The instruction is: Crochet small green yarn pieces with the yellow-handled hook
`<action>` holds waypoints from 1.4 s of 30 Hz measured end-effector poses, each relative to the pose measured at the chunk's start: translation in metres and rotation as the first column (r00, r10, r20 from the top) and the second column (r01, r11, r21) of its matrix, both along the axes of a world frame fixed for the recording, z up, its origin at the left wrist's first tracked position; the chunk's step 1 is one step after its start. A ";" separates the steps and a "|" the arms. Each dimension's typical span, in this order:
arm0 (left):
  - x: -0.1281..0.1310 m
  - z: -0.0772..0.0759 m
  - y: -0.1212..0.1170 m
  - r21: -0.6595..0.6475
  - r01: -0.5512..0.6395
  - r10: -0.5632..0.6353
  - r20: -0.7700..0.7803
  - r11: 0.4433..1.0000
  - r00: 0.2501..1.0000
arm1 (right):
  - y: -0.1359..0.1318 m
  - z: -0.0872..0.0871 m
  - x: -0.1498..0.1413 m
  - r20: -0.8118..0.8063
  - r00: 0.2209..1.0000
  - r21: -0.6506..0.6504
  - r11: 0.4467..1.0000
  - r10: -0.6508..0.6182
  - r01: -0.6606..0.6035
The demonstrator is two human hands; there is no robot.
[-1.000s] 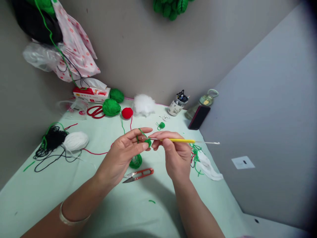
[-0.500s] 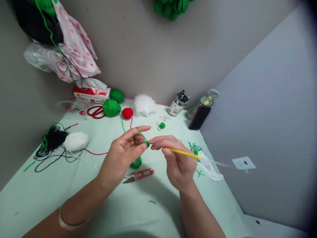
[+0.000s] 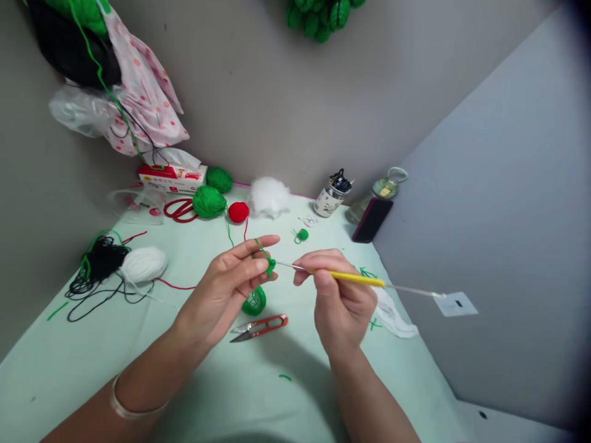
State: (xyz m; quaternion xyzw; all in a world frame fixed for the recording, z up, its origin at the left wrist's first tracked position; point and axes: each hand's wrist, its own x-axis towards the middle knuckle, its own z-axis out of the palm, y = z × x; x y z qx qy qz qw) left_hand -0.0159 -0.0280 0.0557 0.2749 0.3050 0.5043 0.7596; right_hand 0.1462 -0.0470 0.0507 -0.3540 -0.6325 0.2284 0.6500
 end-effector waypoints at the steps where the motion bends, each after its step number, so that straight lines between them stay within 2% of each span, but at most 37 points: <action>1: 0.000 0.000 -0.001 0.027 0.005 -0.004 -0.022 1.000 1.000 | 0.001 0.001 -0.001 -0.079 0.996 -0.051 0.998 0.044 -0.048; 3: 0.002 0.000 -0.005 0.078 0.020 -0.015 -0.066 0.997 0.998 | 0.003 0.001 -0.003 -0.179 0.977 -0.115 0.984 0.115 -0.137; 5: 0.005 -0.002 -0.007 0.124 0.017 -0.003 -0.109 0.992 0.994 | 0.005 0.000 -0.005 -0.187 0.973 -0.133 0.978 0.134 -0.160; 9: 0.009 -0.005 -0.008 0.155 -0.052 0.077 -0.162 0.987 0.984 | 0.004 -0.006 -0.007 -0.035 0.998 -0.090 0.995 0.048 -0.051; 12: 0.011 -0.006 -0.007 0.089 -0.079 0.089 -0.107 0.993 0.990 | 0.001 -0.013 -0.004 0.257 0.961 0.092 0.993 -0.098 0.077; 14: 0.011 -0.007 -0.006 0.013 -0.012 0.012 -0.006 1.000 1.000 | 0.001 -0.016 -0.002 0.412 0.889 0.248 0.963 -0.202 0.104; 15: 0.011 -0.009 -0.005 -0.024 0.031 -0.030 0.050 0.999 0.998 | 0.001 -0.016 0.000 0.413 0.888 0.257 0.961 -0.202 0.100; 16: 0.011 -0.010 -0.003 -0.051 0.067 -0.061 0.098 0.996 0.993 | 0.003 -0.014 0.001 0.369 0.916 0.191 0.977 -0.156 0.090; 18: 0.009 -0.012 0.000 -0.082 0.062 -0.050 0.134 0.995 0.990 | 0.006 -0.009 0.004 0.135 0.988 0.014 0.997 -0.072 0.071; 20: 0.008 -0.013 0.002 -0.072 0.049 -0.042 0.105 0.996 0.994 | 0.009 -0.004 0.005 -0.101 0.995 -0.138 0.990 0.010 -0.024; 22: 0.008 -0.012 0.002 -0.020 0.058 -0.057 0.054 0.998 0.997 | 0.011 -0.002 0.004 -0.215 0.972 -0.220 0.964 0.100 -0.148; 24: 0.009 -0.010 -0.001 0.046 0.049 -0.049 -0.010 0.998 0.999 | 0.012 -0.003 0.002 -0.200 0.969 -0.246 0.949 0.147 -0.195; 27: 0.011 -0.009 -0.005 0.109 0.018 -0.009 -0.088 0.994 0.996 | 0.012 -0.006 0.000 -0.150 0.981 -0.244 0.957 0.123 -0.157; 29: 0.011 -0.010 -0.006 0.114 0.010 0.004 -0.119 0.993 0.993 | 0.013 -0.008 0.001 -0.203 0.972 -0.261 0.950 0.121 -0.173; 33: 0.008 -0.011 -0.006 0.115 -0.001 0.019 -0.154 0.993 0.988 | 0.015 -0.008 0.003 -0.346 0.921 -0.272 0.919 0.182 -0.284; 37: 0.005 -0.008 -0.005 0.115 0.012 0.010 -0.183 0.993 0.983 | 0.016 -0.004 0.005 -0.398 0.885 -0.247 0.900 0.242 -0.358; 42: 0.005 -0.007 -0.007 0.138 -0.003 0.034 -0.221 0.990 0.975 | 0.010 -0.001 0.007 -0.310 0.926 -0.250 0.921 0.215 -0.298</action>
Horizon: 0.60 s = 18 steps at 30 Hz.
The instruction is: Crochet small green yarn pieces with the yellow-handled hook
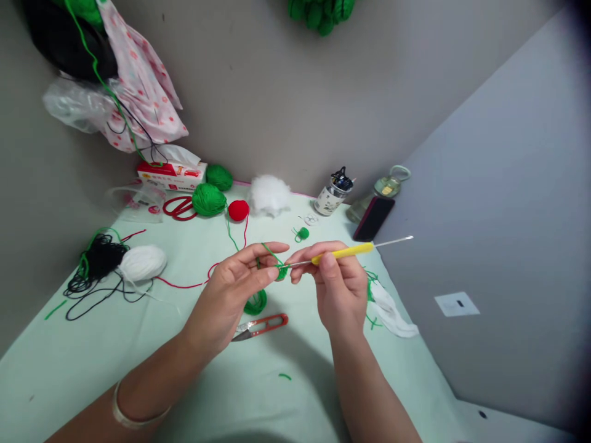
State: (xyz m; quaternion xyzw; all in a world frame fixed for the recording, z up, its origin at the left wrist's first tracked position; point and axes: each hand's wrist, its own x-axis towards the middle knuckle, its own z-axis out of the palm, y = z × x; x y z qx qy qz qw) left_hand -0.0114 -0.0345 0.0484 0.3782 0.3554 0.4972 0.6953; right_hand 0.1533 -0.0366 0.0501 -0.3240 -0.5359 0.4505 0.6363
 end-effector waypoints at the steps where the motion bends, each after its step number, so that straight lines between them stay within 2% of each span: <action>1: 0.000 -0.001 0.000 0.008 -0.002 0.002 -0.007 1.000 1.000 | -0.002 0.000 0.000 0.030 0.999 0.022 1.000 -0.021 0.020; 6: -0.001 -0.007 -0.001 0.079 -0.040 0.046 -0.066 0.996 0.997 | -0.007 0.000 0.001 0.182 0.976 0.178 0.980 -0.123 0.090; 11: 0.002 -0.004 -0.003 0.164 -0.122 0.146 -0.142 0.979 0.979 | -0.008 0.001 0.004 0.354 0.910 0.346 0.934 -0.216 0.088; 13: 0.004 -0.003 -0.005 0.192 -0.152 0.186 -0.169 0.969 0.968 | -0.008 0.000 0.004 0.440 0.854 0.437 0.897 -0.276 0.065; 15: 0.006 -0.002 -0.006 0.195 -0.172 0.203 -0.150 0.965 0.968 | -0.009 -0.004 0.002 0.509 0.772 0.543 0.838 -0.381 0.055; 18: 0.006 -0.001 -0.005 0.079 -0.131 0.131 0.003 0.988 0.991 | -0.010 -0.011 -0.002 0.558 0.585 0.694 0.718 -0.588 0.060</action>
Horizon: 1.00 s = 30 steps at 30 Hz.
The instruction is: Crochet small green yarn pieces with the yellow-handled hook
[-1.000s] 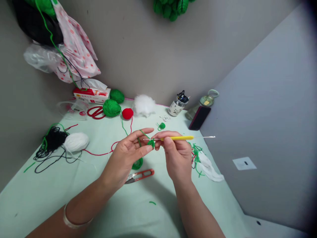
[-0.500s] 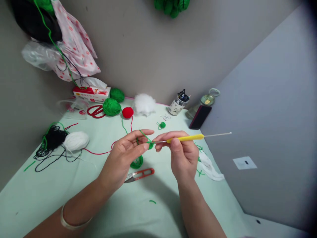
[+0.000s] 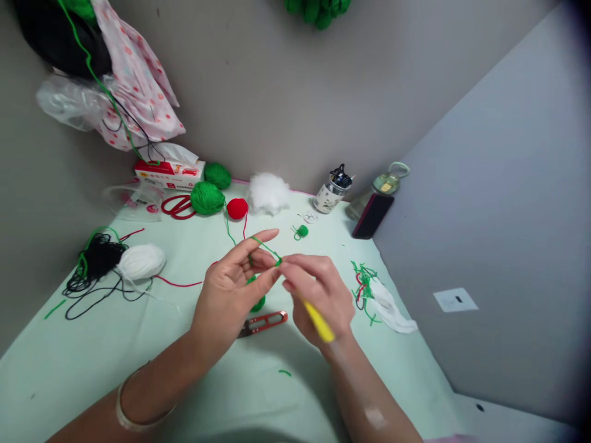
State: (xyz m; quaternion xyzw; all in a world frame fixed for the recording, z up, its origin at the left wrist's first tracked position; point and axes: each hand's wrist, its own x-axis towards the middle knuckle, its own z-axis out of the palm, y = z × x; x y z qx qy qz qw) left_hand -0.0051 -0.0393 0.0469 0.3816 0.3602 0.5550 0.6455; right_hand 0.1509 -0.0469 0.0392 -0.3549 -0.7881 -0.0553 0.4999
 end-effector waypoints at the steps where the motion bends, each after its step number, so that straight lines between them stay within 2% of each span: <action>1: 0.000 0.000 0.002 -0.065 0.064 -0.058 0.087 0.996 0.994 | 0.000 -0.002 -0.001 0.041 0.998 0.040 0.998 -0.042 0.040; 3: -0.002 -0.001 0.007 -0.187 0.209 -0.157 0.259 0.960 0.953 | 0.001 -0.003 -0.003 0.009 0.999 0.035 0.998 -0.044 0.044; 4: -0.004 -0.001 0.010 -0.229 0.254 -0.175 0.316 0.940 0.932 | 0.002 -0.002 -0.003 -0.077 0.997 -0.012 1.000 -0.012 0.011; 6: -0.006 -0.001 0.014 -0.253 0.238 -0.144 0.340 0.938 0.929 | 0.006 0.002 -0.002 -0.331 0.942 -0.137 0.986 0.050 -0.100; 8: -0.008 -0.001 0.015 -0.224 0.207 -0.134 0.302 0.952 0.944 | 0.009 0.005 -0.002 -0.542 0.835 -0.225 0.940 0.098 -0.257; 10: -0.007 0.000 0.012 -0.173 0.195 -0.146 0.258 0.965 0.955 | 0.012 0.006 -0.002 -0.627 0.769 -0.268 0.892 0.126 -0.365; 12: -0.005 0.000 0.009 -0.136 0.200 -0.166 0.224 0.970 0.960 | 0.013 0.005 -0.003 -0.602 0.787 -0.294 0.879 0.134 -0.375; 17: 0.000 -0.001 0.004 -0.111 0.125 -0.104 0.177 0.986 0.979 | 0.008 -0.002 -0.009 -0.479 0.870 -0.264 0.927 0.113 -0.266; 19: 0.000 -0.002 0.005 -0.117 0.089 -0.067 0.182 0.989 0.981 | 0.006 -0.006 -0.010 -0.396 0.915 -0.232 0.956 0.076 -0.180; 21: 0.000 -0.004 0.007 -0.143 0.120 -0.086 0.222 0.982 0.971 | 0.005 -0.009 -0.009 -0.247 0.969 -0.137 0.989 0.021 -0.056; 23: -0.001 -0.005 0.010 -0.185 0.203 -0.144 0.290 0.961 0.946 | 0.006 -0.008 -0.007 -0.160 0.987 -0.053 0.998 0.009 -0.018; 25: -0.004 -0.006 0.013 -0.226 0.251 -0.167 0.336 0.941 0.927 | 0.007 -0.004 -0.004 -0.274 0.960 -0.107 0.990 0.055 -0.087; 26: -0.006 -0.005 0.014 -0.240 0.244 -0.155 0.337 0.940 0.929 | 0.008 0.000 -0.003 -0.389 0.919 -0.162 0.978 0.056 -0.128; 28: -0.008 -0.003 0.014 -0.237 0.199 -0.125 0.295 0.951 0.947 | 0.010 0.005 -0.002 -0.594 0.803 -0.269 0.931 0.041 -0.246; 30: -0.007 -0.001 0.011 -0.188 0.177 -0.134 0.219 0.966 0.966 | 0.011 0.007 -0.004 -0.679 0.733 -0.337 0.872 0.035 -0.354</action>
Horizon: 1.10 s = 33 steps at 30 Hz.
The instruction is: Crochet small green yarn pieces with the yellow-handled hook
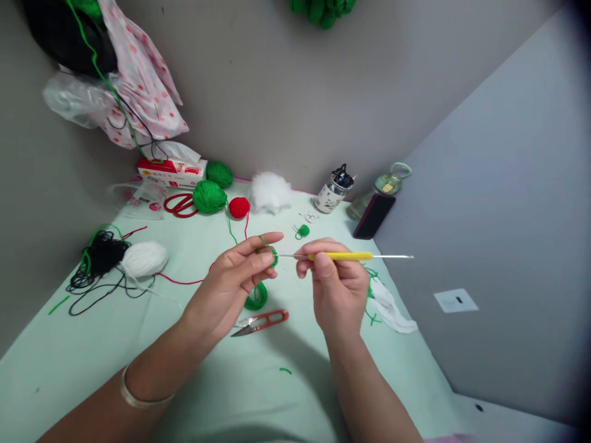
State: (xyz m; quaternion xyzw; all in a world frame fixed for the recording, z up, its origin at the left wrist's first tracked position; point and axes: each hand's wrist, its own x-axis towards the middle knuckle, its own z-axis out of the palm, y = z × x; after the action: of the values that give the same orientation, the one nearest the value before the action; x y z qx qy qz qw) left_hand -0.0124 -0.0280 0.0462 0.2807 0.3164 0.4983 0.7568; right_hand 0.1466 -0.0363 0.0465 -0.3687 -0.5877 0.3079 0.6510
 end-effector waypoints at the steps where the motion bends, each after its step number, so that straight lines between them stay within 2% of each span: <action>1: 0.001 0.001 -0.002 0.041 -0.001 0.002 -0.033 0.999 0.999 | 0.000 0.000 -0.001 0.005 1.000 -0.017 0.999 0.029 -0.029; 4: 0.004 0.002 -0.006 0.119 -0.023 0.033 -0.085 0.993 0.996 | 0.000 -0.003 -0.005 0.101 0.995 0.028 1.000 0.011 -0.013; 6: 0.005 0.002 -0.007 0.124 -0.040 0.052 -0.100 0.991 0.994 | 0.000 -0.004 -0.004 0.105 0.994 0.045 0.999 -0.012 0.007; 13: 0.000 0.003 -0.007 0.107 -0.009 0.026 -0.160 0.994 0.987 | 0.003 -0.004 0.004 -0.132 0.978 -0.074 0.982 0.164 -0.175; 19: 0.000 0.004 -0.008 0.128 -0.044 0.069 -0.201 0.991 0.977 | -0.001 0.000 0.006 -0.009 0.991 -0.066 0.989 0.134 -0.134; 23: 0.001 0.001 -0.009 0.191 -0.077 0.123 -0.238 0.979 0.963 | -0.008 0.003 0.008 0.216 0.976 0.108 0.993 0.027 -0.051; 25: 0.001 -0.001 -0.009 0.223 -0.098 0.153 -0.249 0.970 0.956 | -0.010 0.003 0.008 0.359 0.932 0.231 0.972 -0.050 -0.037; 28: 0.004 -0.002 -0.010 0.246 -0.124 0.186 -0.246 0.961 0.951 | -0.011 0.002 0.006 0.490 0.858 0.386 0.921 -0.152 -0.057; 31: 0.007 0.000 -0.012 0.204 -0.134 0.172 -0.184 0.970 0.968 | -0.010 -0.004 0.003 0.569 0.771 0.473 0.881 -0.288 -0.020; 33: 0.009 0.001 -0.011 0.108 -0.082 0.091 -0.084 0.991 0.992 | -0.009 -0.008 0.002 0.598 0.707 0.519 0.855 -0.379 0.019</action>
State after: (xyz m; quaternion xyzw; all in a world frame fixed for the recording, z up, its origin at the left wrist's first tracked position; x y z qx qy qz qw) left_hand -0.0036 -0.0393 0.0471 0.3277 0.3351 0.5334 0.7042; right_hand 0.1488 -0.0455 0.0386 -0.3473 -0.7963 -0.0777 0.4892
